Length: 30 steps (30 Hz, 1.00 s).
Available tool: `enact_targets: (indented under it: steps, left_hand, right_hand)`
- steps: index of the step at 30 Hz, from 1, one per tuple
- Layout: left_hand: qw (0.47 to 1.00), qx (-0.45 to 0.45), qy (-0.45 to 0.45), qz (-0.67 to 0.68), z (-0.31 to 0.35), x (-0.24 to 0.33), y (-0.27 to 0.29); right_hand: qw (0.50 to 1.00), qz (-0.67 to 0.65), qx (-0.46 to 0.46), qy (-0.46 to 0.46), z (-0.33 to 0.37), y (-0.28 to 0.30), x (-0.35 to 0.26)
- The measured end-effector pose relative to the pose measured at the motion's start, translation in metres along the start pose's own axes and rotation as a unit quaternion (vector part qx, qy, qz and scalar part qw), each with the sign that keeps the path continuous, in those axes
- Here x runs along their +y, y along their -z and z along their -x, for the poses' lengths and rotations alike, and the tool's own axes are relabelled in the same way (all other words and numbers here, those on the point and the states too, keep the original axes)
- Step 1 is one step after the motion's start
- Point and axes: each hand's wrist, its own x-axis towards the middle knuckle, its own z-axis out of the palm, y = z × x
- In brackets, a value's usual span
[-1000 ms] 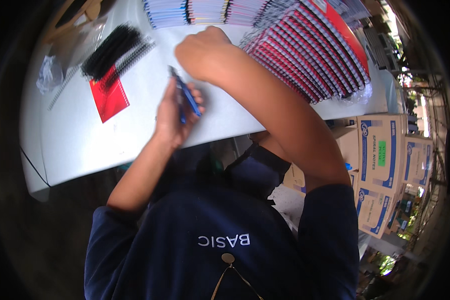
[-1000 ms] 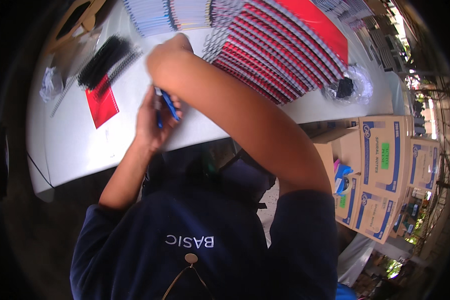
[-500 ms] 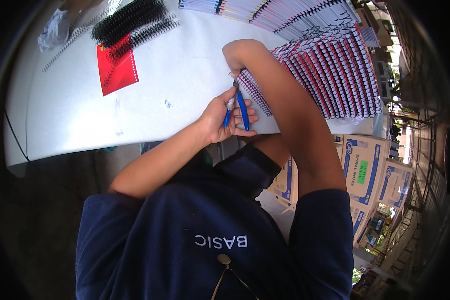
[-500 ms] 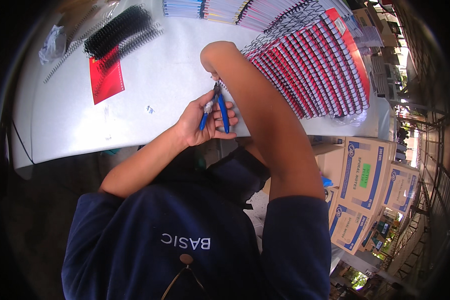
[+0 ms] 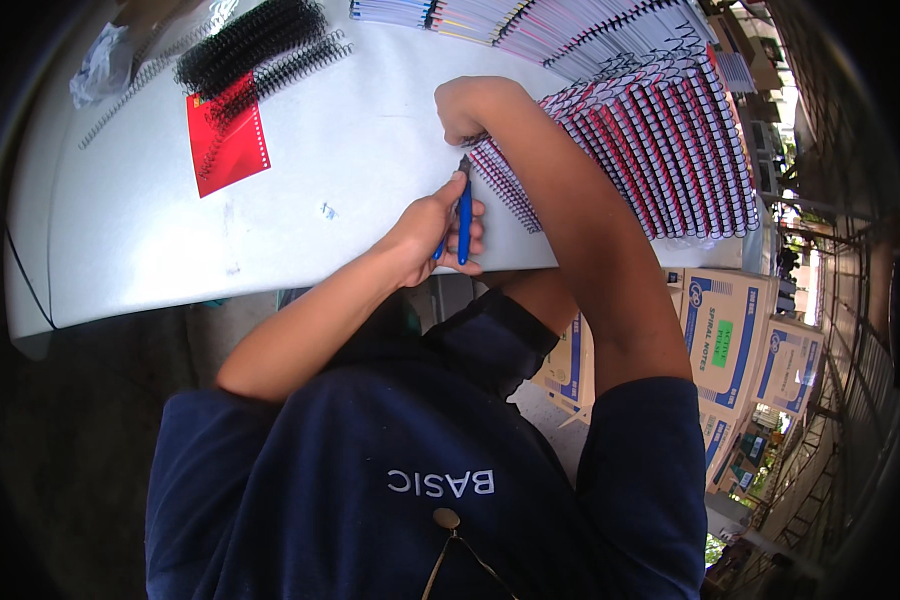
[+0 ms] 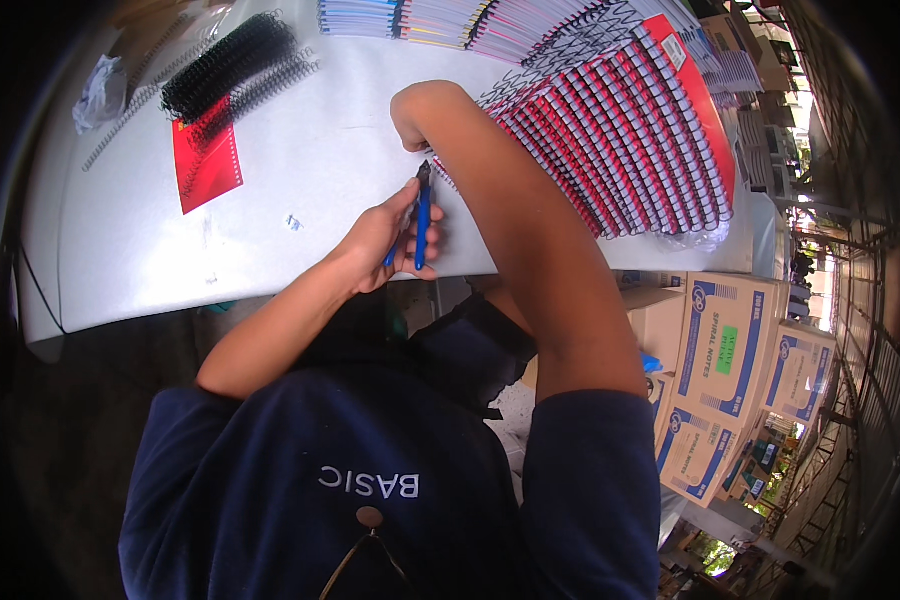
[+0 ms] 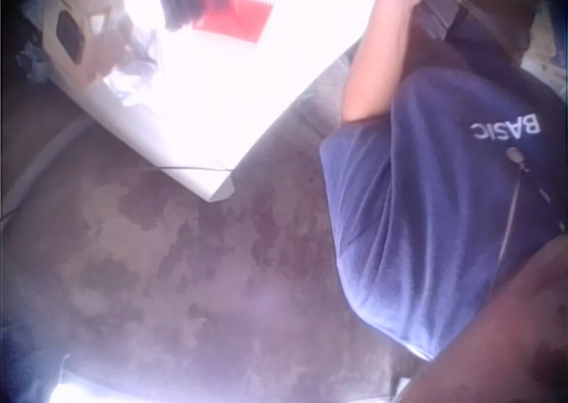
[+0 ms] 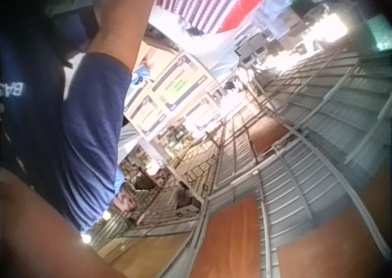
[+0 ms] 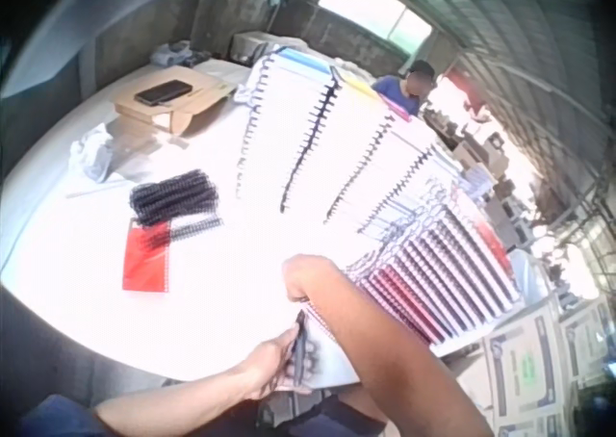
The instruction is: The person stacks spiral-bound notebooks, aligns the covers and pages by hand, and uses a pair of side-cutting pliers to trim the excess spiral wire on the edge of the stack.
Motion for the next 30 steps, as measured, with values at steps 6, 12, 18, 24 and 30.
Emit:
enact_targets:
  steps: [6, 12, 18, 24, 30]
  left_hand:
    - [0.999, -0.049, 0.021, 0.002, 0.000, 0.011, 0.008]
    - [0.999, -0.040, 0.032, 0.004, 0.000, 0.012, 0.007]
    - [0.999, -0.001, 0.010, -0.052, -0.005, 0.017, 0.011]
    - [0.998, 0.015, 0.013, -0.056, 0.011, 0.017, -0.004]
    - [0.996, -0.029, 0.001, -0.085, -0.002, 0.023, 0.016]
  right_hand:
    - [0.999, -0.010, -0.035, 0.002, 0.010, 0.017, -0.008]
    - [0.996, -0.067, -0.053, -0.014, 0.009, 0.015, -0.002]
    - [0.996, -0.072, -0.052, 0.007, 0.008, 0.018, -0.002]
    - [0.997, -0.059, -0.049, 0.000, 0.005, 0.014, 0.001]
    - [0.998, -0.063, -0.029, 0.005, 0.011, 0.020, -0.003]
